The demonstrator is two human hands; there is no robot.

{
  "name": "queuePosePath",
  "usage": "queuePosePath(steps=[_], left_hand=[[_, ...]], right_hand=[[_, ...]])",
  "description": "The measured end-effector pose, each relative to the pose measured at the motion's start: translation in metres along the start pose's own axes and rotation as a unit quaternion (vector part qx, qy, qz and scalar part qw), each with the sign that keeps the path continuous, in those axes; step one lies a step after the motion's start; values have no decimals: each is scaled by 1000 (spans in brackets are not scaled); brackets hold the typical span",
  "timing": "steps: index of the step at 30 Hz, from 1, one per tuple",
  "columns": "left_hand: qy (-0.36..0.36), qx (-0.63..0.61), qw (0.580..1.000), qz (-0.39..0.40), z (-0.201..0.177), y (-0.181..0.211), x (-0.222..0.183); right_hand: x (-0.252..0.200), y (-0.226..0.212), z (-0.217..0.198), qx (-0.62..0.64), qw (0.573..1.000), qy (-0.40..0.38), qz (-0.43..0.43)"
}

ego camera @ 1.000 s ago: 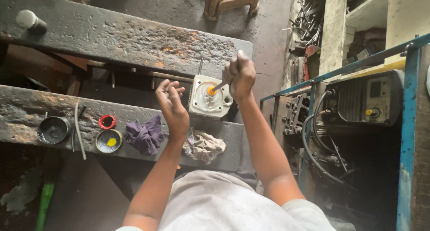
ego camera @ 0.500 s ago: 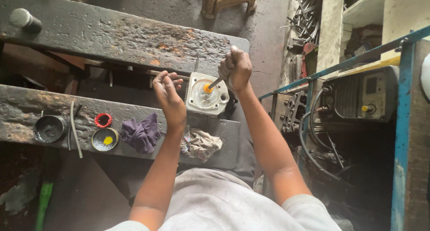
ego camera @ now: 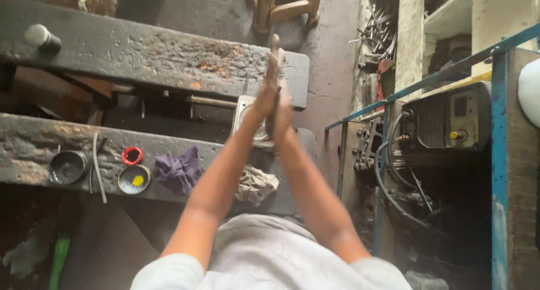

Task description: The person laps an engine valve into its seat on a cylinder head. They apply a compound from small containers, insert the valve, and rotate it using a tool and by rubbing their palms together, periodically wiping the components with a cloth.

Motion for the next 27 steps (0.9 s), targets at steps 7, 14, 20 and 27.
queuePosePath(steps=[7,14,20,27], left_hand=[[-81,-32,990,115,9,-64,-93],[-79,-87,992,36,-21,-60,2],[-64,-42,996,42,2,-55,-75],[-64,-114,991,41,-8,-30,-15]], right_hand=[[77,9,-34,39,981,169,84],[-31,-8,14,-41,999,-13,22],[63,10,-28,41,991,100,74],[22,10,-18,96,995,19,27]])
Point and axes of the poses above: each hand's wrist, its own x-axis towards the middle knuckle, its own z-axis out of the palm, y = z × x, the point moved 4 cm from there along x, towards the middle knuckle, and after that the axes turned 12 degrees about -x, right-handed, at the moved point
